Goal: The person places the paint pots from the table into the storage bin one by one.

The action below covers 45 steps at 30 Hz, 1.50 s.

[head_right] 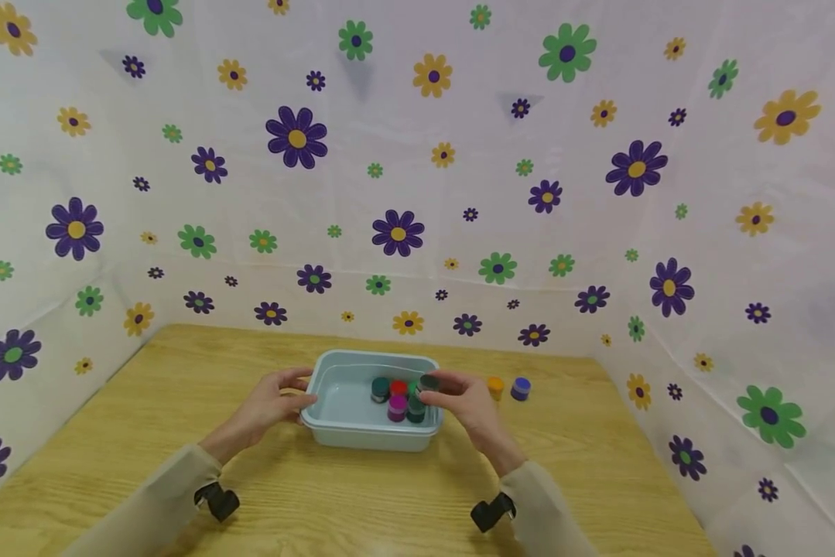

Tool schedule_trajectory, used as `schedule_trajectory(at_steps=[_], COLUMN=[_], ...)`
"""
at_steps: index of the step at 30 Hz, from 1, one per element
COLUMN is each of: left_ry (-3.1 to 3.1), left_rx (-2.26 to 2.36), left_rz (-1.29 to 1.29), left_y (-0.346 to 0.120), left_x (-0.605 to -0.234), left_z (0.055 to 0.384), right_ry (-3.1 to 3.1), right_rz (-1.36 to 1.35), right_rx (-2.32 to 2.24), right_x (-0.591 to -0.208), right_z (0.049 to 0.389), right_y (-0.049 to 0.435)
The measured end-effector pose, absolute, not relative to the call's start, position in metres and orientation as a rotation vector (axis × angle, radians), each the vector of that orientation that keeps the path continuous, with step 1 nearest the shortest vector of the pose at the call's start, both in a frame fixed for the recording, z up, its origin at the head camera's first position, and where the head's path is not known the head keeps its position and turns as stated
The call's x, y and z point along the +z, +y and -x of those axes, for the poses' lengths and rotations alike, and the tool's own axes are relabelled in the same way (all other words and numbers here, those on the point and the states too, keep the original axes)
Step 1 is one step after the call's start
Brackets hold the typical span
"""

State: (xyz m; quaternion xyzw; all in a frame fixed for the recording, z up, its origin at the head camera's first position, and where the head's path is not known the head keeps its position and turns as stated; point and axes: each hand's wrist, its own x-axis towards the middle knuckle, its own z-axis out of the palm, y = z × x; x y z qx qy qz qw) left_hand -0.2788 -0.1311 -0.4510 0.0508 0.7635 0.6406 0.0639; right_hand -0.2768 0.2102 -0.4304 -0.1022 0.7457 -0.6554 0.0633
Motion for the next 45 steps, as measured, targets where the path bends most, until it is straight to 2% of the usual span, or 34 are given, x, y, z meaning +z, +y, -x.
schedule_trajectory(at_steps=[7, 15, 23, 30, 45], left_ry=[2.318, 2.344, 2.346, 2.351, 2.355], left_rx=[1.930, 1.906, 1.901, 1.891, 1.872], left_rz=[-0.146, -0.152, -0.160, -0.146, -0.146], left_y=[-0.132, -0.130, -0.130, -0.130, -0.130], left_x=[-0.450, -0.450, -0.449, -0.450, -0.450], left_z=[0.278, 0.278, 0.279, 0.278, 0.277], right_ry=[2.360, 2.506, 2.507, 2.539, 2.592], right_rz=[0.431, 0.405, 0.496, 0.607, 0.644], right_rx=[-1.808, -1.601, -1.458, -1.364, -1.146], right_x=[-0.427, -0.423, -0.417, -0.421, -0.434], right_z=[0.281, 0.289, 0.297, 0.305, 0.322], right_y=[0.194, 0.183, 0.172, 0.160, 0.143])
